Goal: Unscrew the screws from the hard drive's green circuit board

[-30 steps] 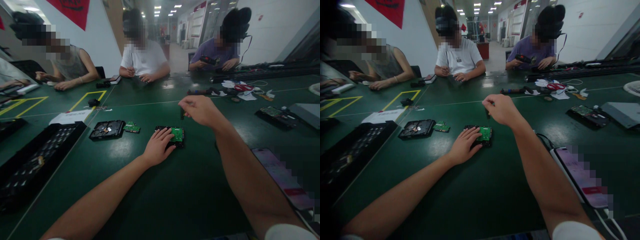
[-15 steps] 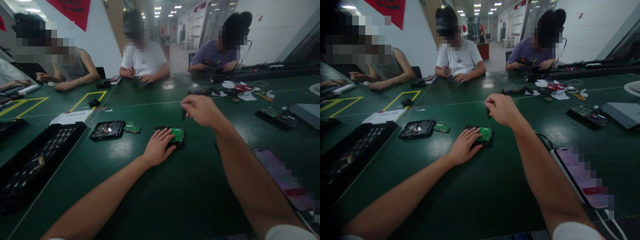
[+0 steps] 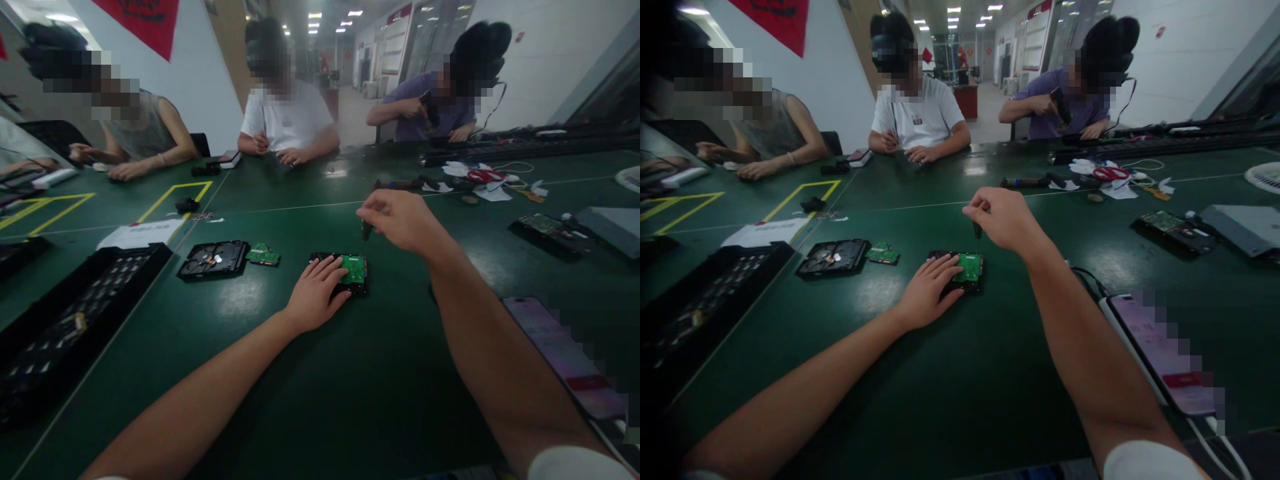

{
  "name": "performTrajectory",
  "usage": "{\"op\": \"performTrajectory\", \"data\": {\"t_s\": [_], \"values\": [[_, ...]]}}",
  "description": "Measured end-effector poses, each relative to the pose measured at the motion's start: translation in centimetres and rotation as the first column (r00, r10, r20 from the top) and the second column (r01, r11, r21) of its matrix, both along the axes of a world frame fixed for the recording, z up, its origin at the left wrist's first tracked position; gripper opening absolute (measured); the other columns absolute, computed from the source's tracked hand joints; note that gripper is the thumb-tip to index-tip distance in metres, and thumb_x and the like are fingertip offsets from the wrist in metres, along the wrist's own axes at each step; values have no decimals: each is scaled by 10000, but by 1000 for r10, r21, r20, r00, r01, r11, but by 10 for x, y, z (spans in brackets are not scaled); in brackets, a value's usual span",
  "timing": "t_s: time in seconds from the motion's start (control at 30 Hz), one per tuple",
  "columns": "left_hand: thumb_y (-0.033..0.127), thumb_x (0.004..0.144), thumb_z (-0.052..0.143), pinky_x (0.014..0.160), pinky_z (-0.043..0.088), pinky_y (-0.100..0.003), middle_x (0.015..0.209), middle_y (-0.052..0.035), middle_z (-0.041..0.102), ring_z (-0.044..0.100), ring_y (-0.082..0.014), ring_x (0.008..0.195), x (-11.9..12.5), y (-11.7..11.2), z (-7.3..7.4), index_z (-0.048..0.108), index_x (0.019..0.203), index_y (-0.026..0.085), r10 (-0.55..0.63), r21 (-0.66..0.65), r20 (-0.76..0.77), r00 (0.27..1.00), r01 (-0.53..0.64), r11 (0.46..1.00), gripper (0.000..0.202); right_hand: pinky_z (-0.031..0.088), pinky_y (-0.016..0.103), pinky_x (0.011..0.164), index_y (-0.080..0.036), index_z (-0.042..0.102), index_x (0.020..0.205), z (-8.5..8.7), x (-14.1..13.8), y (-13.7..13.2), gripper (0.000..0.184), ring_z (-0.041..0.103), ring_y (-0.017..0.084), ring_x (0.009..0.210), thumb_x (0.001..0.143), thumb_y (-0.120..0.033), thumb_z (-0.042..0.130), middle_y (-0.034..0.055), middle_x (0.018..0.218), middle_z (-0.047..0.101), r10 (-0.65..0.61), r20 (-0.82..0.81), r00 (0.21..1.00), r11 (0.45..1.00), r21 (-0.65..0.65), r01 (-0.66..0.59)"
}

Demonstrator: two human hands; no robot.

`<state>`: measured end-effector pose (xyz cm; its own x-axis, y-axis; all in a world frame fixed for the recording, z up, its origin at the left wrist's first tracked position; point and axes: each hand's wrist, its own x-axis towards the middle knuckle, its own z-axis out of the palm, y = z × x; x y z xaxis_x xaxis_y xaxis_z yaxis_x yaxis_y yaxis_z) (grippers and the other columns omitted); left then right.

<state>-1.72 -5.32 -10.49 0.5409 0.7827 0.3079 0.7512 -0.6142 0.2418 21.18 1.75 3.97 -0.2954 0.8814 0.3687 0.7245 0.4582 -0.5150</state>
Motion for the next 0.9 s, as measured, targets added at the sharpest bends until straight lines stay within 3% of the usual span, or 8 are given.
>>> {"op": "performTrajectory", "data": {"t_s": [0.27, 0.43, 0.53, 0.9], "values": [[502, 1057, 547, 1310, 287, -560, 1651, -88, 491, 370, -297, 1589, -1, 1, -3, 559, 1478, 233, -3, 12, 3, 1000, 3, 1000, 500, 527, 350, 740, -197, 804, 1071, 6, 3, -6, 228, 712, 196, 664, 970, -314, 637, 65, 907, 796, 82, 1, 997, 996, -26, -82], [495, 1058, 546, 1311, 289, -550, 1652, -88, 490, 373, -291, 1588, -1, 1, -1, 561, 1476, 236, -3, 15, 5, 1000, 3, 1000, 491, 508, 355, 768, -190, 775, 993, 4, 5, -2, 165, 710, 225, 779, 897, -319, 741, 83, 953, 792, -34, 32, 999, 999, 43, 32], [491, 1061, 544, 1309, 294, -549, 1653, -93, 486, 365, -293, 1591, -1, 0, 1, 564, 1471, 226, -5, 4, 1, 1000, 5, 1000, 489, 480, 354, 754, -192, 751, 898, 3, 5, 1, 209, 684, 233, 795, 866, -394, 793, 70, 869, 771, -100, 68, 993, 992, 83, 94], [496, 1059, 544, 1311, 287, -557, 1650, -93, 491, 374, -293, 1587, -1, 0, -1, 561, 1474, 226, 3, 9, -2, 1000, -3, 1000, 495, 414, 343, 692, -210, 693, 799, 3, 3, -1, 315, 631, 220, 749, 881, -500, 785, 50, 793, 731, -127, 119, 985, 983, 145, 109]]}}
